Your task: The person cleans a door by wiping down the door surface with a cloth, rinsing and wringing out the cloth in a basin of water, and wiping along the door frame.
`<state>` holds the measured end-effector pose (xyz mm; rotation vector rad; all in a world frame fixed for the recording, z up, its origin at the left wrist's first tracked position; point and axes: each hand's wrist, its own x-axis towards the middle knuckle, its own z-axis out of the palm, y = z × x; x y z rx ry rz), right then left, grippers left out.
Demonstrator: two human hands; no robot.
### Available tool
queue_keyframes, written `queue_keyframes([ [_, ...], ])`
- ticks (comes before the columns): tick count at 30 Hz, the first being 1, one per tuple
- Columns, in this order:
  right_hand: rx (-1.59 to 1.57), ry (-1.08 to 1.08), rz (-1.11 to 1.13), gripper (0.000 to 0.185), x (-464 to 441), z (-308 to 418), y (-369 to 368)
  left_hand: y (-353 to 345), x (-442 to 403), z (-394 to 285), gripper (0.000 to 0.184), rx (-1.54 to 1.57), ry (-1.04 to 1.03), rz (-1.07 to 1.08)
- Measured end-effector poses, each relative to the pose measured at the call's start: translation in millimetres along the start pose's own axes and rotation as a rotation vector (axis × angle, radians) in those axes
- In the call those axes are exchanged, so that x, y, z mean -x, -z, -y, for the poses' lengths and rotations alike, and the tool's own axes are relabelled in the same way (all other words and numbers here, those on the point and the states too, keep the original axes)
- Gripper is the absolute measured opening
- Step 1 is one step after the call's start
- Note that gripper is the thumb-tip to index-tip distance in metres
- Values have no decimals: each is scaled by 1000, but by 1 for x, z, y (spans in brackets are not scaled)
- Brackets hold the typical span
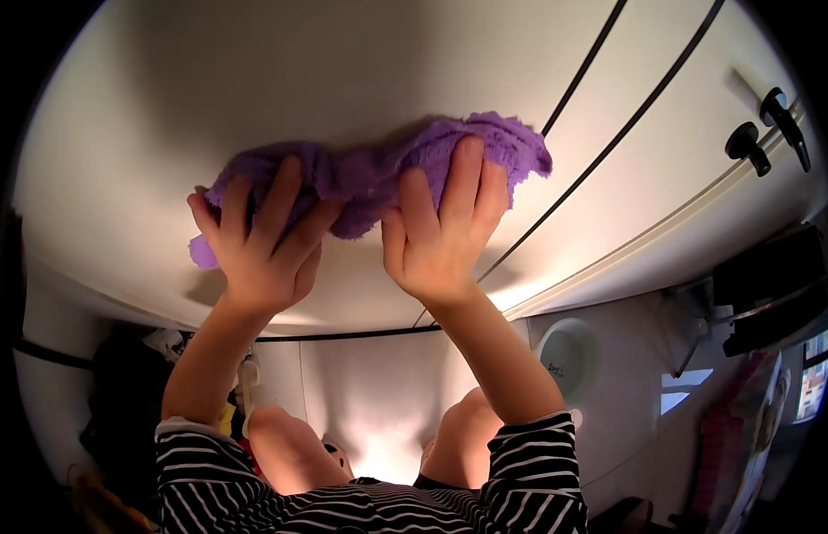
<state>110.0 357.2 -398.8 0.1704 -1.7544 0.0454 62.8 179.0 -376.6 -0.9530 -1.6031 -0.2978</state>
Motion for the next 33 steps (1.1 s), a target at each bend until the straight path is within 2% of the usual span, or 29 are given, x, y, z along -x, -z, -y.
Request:
queue_keyframes([
  [1, 34, 1, 53, 35, 16, 1, -1, -3, 9, 0, 32, -31, -9, 30],
  [3, 88, 27, 135, 34, 69, 3, -4, -5, 42, -6, 31, 103, -13, 183],
  [5, 78, 47, 230, 32, 129, 11, -6, -17, 98, -20, 35, 36, -92, 239],
  [6, 49, 39, 293, 31, 149, 15, -6, -21, 126, -24, 40, 128, -123, 379],
  [8, 42, 77, 419, 34, 193, 19, -6, -32, 183, -39, 43, 80, -177, 475],
  [11, 49, 71, 566, 38, 209, 24, 4, -30, 211, -49, 45, 99, -227, 643],
  [15, 29, -62, 494, 41, 138, 23, 15, -25, 149, -39, 45, -78, -199, 413],
  [16, 42, -93, 405, 43, 118, 21, 11, -22, 126, -36, 45, -131, -177, 343],
  [17, 10, -49, 274, 47, 97, 16, 4, -16, 98, -31, 45, -133, -128, 324],
  [19, -51, -62, 260, 57, 27, 28, 3, -3, 41, -11, 46, -40, -43, 279],
  [20, -64, -1, 158, 61, -6, 35, 1, 3, 16, -1, 38, -152, -36, 151],
  [21, -55, 18, 126, 64, -30, 43, -2, 11, -4, 12, 39, -197, -22, 138],
  [24, -3, 120, 54, 58, -74, 57, -13, 31, -37, 48, 28, -263, -13, -17],
  [27, -50, 158, 85, 52, -65, 83, -28, 38, -7, 83, 30, -59, -25, 30],
  [29, -89, 77, 108, 39, -32, 99, -35, 42, 27, 84, 30, -46, -31, 113],
  [31, -109, 80, 257, 39, 13, 108, -36, 36, 84, 76, 27, 63, -36, 230],
  [32, -47, 121, 268, 39, 50, 110, -35, 29, 126, 66, 32, 91, -13, 357],
  [33, -38, 154, 385, 38, 79, 108, -34, 17, 167, 54, 39, -3, -80, 297],
])
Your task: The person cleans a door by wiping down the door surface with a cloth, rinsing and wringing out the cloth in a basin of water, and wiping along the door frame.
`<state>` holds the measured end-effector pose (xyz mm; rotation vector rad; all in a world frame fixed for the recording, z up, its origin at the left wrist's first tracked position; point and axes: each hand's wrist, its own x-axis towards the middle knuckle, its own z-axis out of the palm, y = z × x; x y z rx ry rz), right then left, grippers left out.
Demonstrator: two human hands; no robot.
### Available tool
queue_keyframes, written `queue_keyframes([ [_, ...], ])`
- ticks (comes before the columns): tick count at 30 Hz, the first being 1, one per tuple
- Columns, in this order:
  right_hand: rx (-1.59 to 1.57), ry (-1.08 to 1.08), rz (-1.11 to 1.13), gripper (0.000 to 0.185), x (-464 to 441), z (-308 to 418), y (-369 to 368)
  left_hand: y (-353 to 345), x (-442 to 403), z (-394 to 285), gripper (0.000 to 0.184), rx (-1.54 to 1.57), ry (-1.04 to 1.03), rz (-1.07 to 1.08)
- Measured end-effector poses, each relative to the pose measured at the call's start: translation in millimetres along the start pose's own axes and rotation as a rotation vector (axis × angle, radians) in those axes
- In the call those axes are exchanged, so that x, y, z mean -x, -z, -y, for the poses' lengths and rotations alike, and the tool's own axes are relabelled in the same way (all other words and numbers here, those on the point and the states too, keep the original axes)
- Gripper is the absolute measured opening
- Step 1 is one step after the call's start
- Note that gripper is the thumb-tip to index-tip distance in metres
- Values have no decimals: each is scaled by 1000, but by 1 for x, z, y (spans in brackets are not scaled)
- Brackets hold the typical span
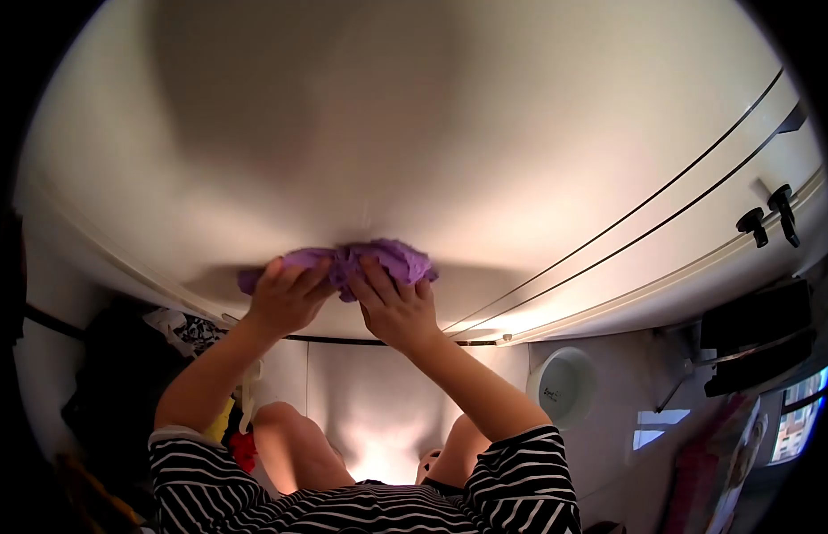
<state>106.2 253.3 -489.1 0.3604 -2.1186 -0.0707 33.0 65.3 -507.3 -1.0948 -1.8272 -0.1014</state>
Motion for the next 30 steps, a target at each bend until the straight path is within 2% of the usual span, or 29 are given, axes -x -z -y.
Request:
queue_keyframes([
  [2, 16, 89, 169, 36, 49, -3, -13, -15, 40, -17, 42, -28, -95, 214],
  [4, -2, 82, 222, 36, 49, -4, -3, -15, 43, -17, 43, -58, -138, 240],
  [6, -7, 17, 200, 36, 35, -7, 8, -18, 34, -18, 45, -68, -105, 144],
  [8, 61, -118, 74, 36, 8, -16, 23, 7, -14, -6, 45, -100, -88, 110],
  [9, 88, -116, -49, 41, -2, -25, 22, 22, -41, -1, 44, -98, -65, 72],
  [10, 26, -197, 1, 47, -26, -26, 35, 36, -68, 5, 43, -95, -42, 34],
  [11, -9, -125, -119, 50, -50, -31, 37, 46, -91, 11, 41, -74, -8, -26],
  [13, -36, -89, -142, 60, -106, -23, 57, 62, -124, 27, 40, -248, 101, -177],
  [16, 26, -12, -200, 55, -168, -4, 71, 87, -145, 74, 35, -227, 181, -352],
  [18, 49, 14, -228, 50, -178, 7, 63, 96, -140, 95, 28, -141, 206, -388],
  [20, 12, 9, -302, 46, -175, 18, 50, 91, -120, 94, 24, -92, 234, -286],
  [23, -4, 62, -114, 43, -127, 28, 30, 59, -59, 73, 19, 9, 195, -173],
  [25, -4, 111, 39, 44, -73, 33, 11, 40, -14, 46, 17, 92, 181, -15],
  [27, -46, 157, 134, 46, -32, 27, 0, 14, 25, 21, 15, 105, 105, -36],
  [30, -50, 171, 164, 45, -16, 16, 1, 13, 28, 21, 16, 87, 27, -25],
])
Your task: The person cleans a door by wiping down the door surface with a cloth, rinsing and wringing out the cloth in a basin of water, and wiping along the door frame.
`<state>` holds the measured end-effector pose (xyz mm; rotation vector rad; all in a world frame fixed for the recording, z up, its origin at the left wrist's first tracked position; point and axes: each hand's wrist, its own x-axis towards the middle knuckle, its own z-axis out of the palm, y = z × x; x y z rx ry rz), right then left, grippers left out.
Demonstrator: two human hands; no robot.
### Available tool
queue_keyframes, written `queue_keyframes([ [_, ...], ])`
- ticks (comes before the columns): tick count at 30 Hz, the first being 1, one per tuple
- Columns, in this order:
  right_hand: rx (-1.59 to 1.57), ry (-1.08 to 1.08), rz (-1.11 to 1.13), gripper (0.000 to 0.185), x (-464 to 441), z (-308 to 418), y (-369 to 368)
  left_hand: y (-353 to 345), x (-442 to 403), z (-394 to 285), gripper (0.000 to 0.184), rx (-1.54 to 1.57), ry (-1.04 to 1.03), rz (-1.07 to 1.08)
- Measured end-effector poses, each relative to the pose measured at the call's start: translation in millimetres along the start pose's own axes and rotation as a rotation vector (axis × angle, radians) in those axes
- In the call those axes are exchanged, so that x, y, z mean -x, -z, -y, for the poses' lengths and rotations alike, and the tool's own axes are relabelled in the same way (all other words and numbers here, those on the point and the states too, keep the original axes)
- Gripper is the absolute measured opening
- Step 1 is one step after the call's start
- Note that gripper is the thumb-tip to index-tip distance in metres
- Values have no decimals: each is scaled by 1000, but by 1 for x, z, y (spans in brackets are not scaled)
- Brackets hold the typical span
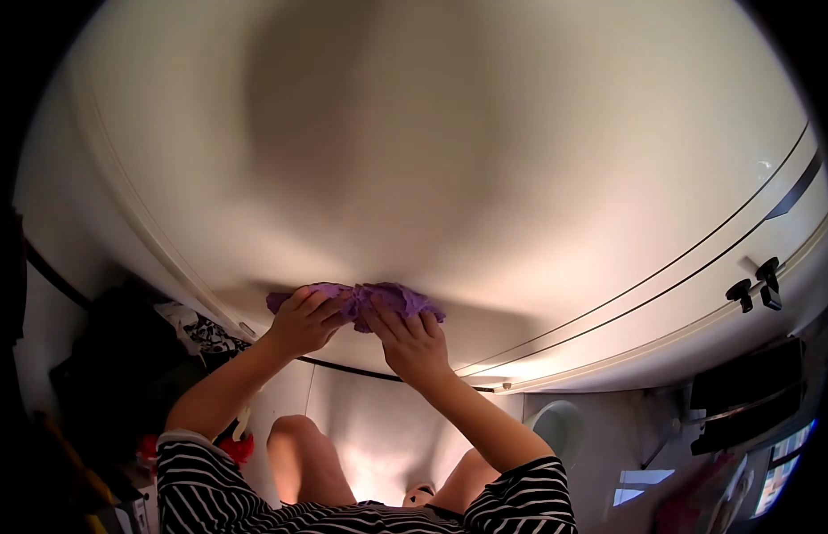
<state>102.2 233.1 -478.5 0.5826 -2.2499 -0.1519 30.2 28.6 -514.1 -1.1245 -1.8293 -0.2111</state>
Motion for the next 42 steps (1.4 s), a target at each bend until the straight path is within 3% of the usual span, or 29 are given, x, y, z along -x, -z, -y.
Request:
queue_keyframes([
  [3, 28, -81, -107, 44, -37, -3, 26, 25, -40, 23, 23, 43, 30, 64],
  [7, 48, -193, -277, 52, -130, -4, 72, 80, -121, 62, 35, -185, 146, -149],
  [11, 93, -81, -368, 62, -201, -3, 95, 104, -163, 109, 36, -213, 119, -428],
  [15, 47, -68, -409, 53, -195, 13, 74, 97, -130, 110, 33, -166, 164, -419],
  [16, 56, -67, -372, 52, -181, 19, 65, 94, -115, 105, 32, -144, 179, -323],
  [19, 43, 8, -168, 52, -126, 41, 25, 63, -40, 87, 23, -175, 142, -197],
  [21, 33, 85, 51, 53, -83, 57, -3, 29, 31, 65, 19, -45, 204, 18],
  [22, -48, 135, 1, 54, -63, 61, -22, 10, 63, 49, 17, -71, 205, 37],
  [25, -103, 195, 219, 46, -26, 66, -46, -7, 95, 18, 17, -23, 241, 116],
  [29, -90, 59, 4, 49, -52, 57, -20, 14, 44, 32, 18, -74, 191, -25],
  [33, -13, -173, -180, 55, -126, 47, 29, 63, -62, 63, 21, -68, 297, -159],
  [37, -49, -64, -242, 59, -213, 54, 69, 100, -105, 106, 35, -183, 453, -405],
  [42, -80, 188, -234, 54, -238, 96, 24, 69, -34, 117, 49, -134, 745, -393],
])
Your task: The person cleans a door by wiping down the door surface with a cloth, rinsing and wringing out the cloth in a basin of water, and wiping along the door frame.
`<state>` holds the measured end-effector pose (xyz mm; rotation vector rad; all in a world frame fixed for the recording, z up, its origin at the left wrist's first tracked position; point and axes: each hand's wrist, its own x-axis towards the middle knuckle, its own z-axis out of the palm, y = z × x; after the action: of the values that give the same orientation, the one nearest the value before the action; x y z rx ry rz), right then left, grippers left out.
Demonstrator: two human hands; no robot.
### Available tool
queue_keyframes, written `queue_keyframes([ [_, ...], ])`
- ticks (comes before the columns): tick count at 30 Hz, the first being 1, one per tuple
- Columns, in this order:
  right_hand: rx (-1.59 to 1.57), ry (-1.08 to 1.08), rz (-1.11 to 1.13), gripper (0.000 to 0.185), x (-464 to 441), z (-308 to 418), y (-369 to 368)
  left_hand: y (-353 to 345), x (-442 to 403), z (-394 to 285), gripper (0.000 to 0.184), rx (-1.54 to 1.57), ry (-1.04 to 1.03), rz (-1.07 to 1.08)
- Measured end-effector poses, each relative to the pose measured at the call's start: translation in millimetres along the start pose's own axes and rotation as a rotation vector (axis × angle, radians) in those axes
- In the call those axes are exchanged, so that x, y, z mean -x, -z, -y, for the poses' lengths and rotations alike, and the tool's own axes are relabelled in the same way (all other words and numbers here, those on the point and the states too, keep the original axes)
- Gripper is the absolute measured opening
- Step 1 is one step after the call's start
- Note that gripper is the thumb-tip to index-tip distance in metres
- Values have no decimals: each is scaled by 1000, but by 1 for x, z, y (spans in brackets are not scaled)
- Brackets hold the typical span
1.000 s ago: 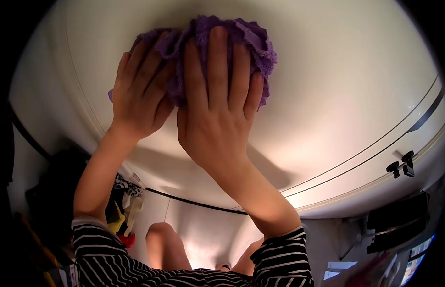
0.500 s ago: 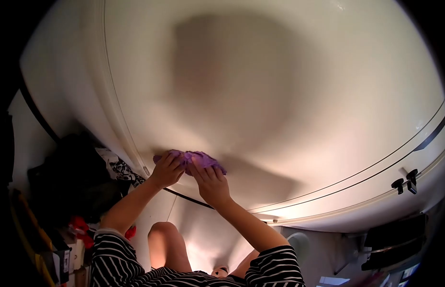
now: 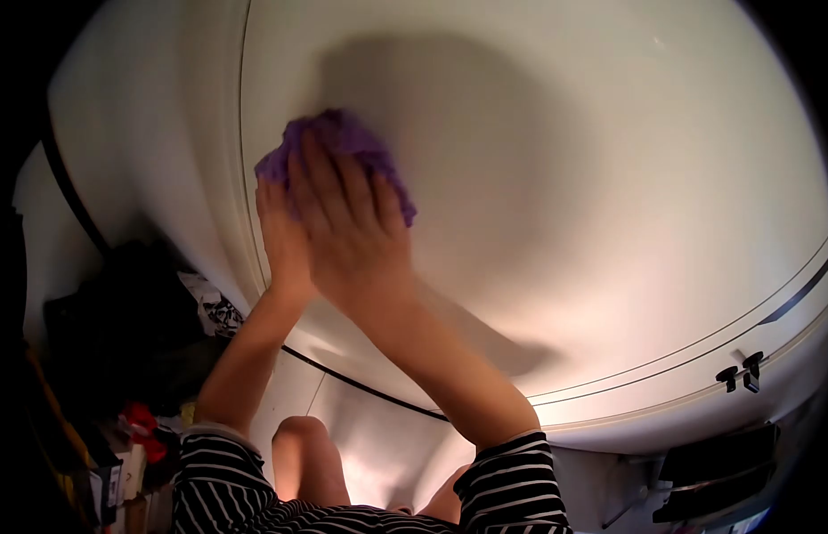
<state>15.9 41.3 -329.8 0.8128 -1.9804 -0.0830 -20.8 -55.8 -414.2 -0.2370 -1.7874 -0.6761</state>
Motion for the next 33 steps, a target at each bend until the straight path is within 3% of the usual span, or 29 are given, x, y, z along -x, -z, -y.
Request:
queue_keyframes([
  [4, -43, 221, 189, 48, 56, 33, -39, -14, 101, 12, 60, -174, 172, 217],
  [6, -302, 186, 336, 49, 101, 40, -59, -16, 152, 3, 67, -248, 223, 396],
  [8, -286, 161, 375, 48, 129, 39, -55, -13, 180, -9, 73, -35, 355, 519],
  [9, -283, 156, 377, 47, 138, 33, -51, -5, 169, -28, 70, 201, 509, 373],
  [11, -67, 146, 364, 47, 132, 22, -28, -8, 168, -30, 67, 146, 297, 428],
  [12, 12, 117, 367, 49, 121, 15, -13, -21, 169, -25, 55, 157, 143, 236],
  [14, 42, -47, 349, 56, 100, -2, 8, -13, 112, -34, 41, 211, 19, 258],
  [16, 126, -237, 11, 59, 48, -17, 28, 2, 16, -51, 30, 226, -191, 101],
  [18, 92, -202, -172, 64, 6, -27, 31, 6, -27, -53, 32, 123, -206, -10],
  [20, 141, -204, -98, 72, -34, -20, 40, 4, -56, -45, 36, 88, -138, -167],
  [26, 57, 33, -167, 47, -61, 17, -10, -25, -26, 24, 45, -210, -66, -397],
  [28, 32, 97, -70, 43, -38, 33, -33, -33, 1, 33, 47, -310, 53, -286],
  [29, 10, 128, -19, 42, -23, 42, -42, -23, 28, 26, 49, -332, 185, -98],
  [31, 0, 140, 90, 42, 3, 63, -57, -15, 66, 25, 50, -386, 340, 83],
  [33, -77, 145, 167, 41, 38, 76, -76, -23, 101, 31, 51, -442, 383, 63],
])
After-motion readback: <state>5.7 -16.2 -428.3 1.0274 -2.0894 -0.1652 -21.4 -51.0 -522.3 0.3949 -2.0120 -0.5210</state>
